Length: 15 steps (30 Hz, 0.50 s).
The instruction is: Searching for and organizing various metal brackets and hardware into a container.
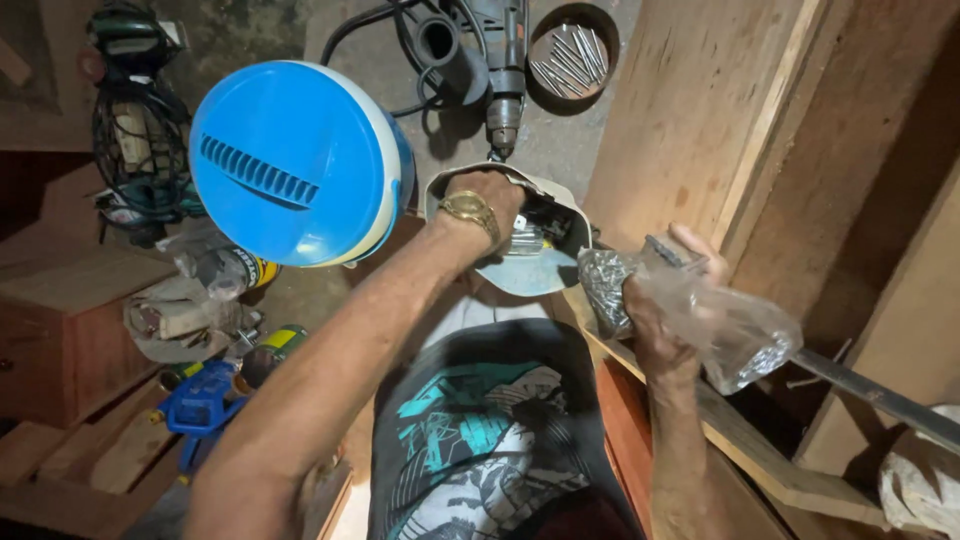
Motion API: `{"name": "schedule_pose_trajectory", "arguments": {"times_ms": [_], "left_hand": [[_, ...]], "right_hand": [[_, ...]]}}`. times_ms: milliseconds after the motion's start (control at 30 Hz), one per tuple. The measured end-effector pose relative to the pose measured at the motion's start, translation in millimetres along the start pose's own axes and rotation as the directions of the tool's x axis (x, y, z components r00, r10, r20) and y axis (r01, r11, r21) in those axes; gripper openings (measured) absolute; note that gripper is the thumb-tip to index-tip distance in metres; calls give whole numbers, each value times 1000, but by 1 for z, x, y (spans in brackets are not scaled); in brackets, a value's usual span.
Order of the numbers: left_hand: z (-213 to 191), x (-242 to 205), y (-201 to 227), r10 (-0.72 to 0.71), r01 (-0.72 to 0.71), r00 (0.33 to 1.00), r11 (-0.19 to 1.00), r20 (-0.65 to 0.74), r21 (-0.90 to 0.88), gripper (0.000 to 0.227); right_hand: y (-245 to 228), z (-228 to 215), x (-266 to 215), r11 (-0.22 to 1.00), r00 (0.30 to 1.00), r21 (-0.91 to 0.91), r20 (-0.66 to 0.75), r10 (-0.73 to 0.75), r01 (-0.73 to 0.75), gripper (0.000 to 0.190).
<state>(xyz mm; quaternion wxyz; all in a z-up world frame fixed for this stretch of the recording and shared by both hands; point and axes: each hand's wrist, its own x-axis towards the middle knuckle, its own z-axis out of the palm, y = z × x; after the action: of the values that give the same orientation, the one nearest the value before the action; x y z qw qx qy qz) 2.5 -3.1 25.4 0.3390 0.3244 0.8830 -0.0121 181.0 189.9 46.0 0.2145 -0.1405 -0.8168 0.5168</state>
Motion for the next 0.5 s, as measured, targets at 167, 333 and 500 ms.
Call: {"name": "schedule_pose_trajectory", "arguments": {"times_ms": [167, 333, 500], "left_hand": [[-31, 4, 10, -7, 1, 995, 998, 103, 66, 12], [-38, -10, 2, -14, 15, 999, 1000, 53, -27, 12], [-30, -7, -19, -42, 33, 990, 997, -138, -66, 14]], "right_hand": [[-17, 1, 6, 999, 999, -39, -40, -12, 10, 58], [-11, -16, 17, 994, 995, -66, 47, -87, 90, 58], [-23, -16, 23, 998, 998, -41, 19, -57, 57, 61]]}}
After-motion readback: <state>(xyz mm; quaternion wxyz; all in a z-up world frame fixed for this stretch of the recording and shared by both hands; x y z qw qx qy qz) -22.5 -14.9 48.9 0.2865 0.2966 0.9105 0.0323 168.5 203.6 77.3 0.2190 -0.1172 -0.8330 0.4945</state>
